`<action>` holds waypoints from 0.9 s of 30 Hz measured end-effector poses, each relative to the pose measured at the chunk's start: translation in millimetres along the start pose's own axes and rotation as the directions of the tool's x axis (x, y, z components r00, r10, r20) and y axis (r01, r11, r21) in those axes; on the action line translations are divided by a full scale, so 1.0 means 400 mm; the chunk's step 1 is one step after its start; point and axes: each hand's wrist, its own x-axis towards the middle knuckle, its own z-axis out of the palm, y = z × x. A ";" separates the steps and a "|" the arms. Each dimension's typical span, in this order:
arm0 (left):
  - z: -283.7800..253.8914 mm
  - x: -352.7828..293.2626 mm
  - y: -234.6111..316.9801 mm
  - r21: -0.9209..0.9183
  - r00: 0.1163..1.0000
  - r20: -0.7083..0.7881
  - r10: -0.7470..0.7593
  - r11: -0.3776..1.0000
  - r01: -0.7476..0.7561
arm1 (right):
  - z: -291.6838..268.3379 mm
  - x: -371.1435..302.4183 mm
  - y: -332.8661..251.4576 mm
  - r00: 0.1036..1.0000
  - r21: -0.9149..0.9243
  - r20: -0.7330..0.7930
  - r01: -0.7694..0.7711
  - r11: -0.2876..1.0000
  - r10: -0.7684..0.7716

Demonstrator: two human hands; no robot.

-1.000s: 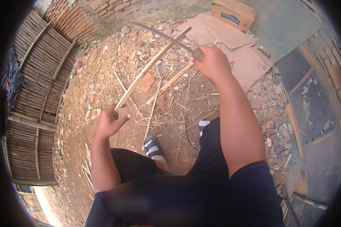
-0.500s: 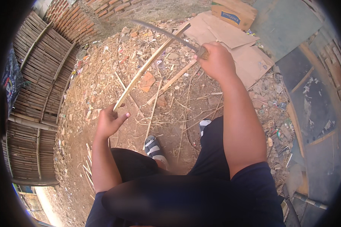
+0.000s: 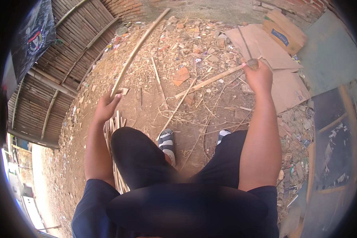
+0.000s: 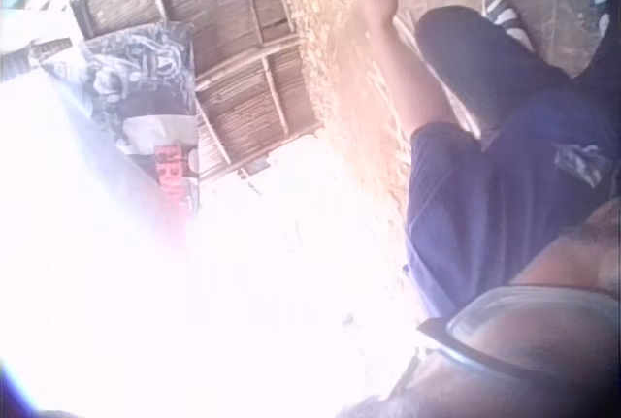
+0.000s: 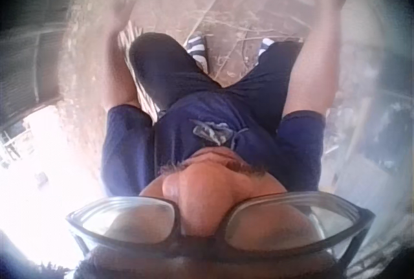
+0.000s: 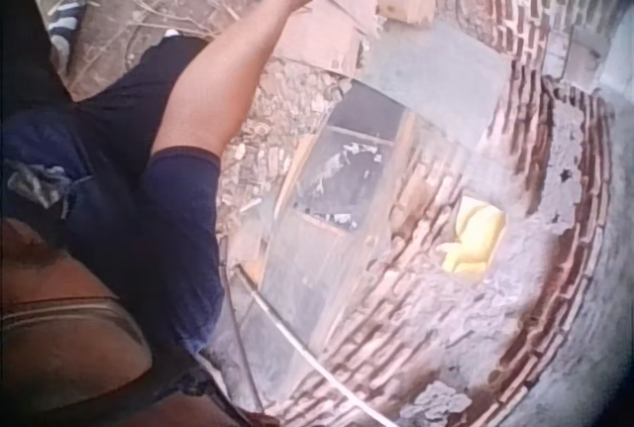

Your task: The person carves a thin strip of bamboo by hand using a machete while sitting.

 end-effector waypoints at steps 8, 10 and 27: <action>-0.119 -0.376 -0.355 0.398 0.903 -0.078 -0.423 0.817 0.417 | -0.038 0.001 0.096 0.971 0.183 0.219 -0.136 0.974 0.095; -0.096 -0.515 -0.424 0.367 0.868 -0.097 -0.487 0.793 0.486 | -0.050 -0.010 0.122 0.959 0.232 0.257 -0.179 0.956 0.117; -0.107 -0.958 -0.683 0.496 0.379 -0.239 -0.894 0.223 0.839 | 0.048 -0.007 0.125 0.899 0.300 0.211 -0.434 0.849 0.385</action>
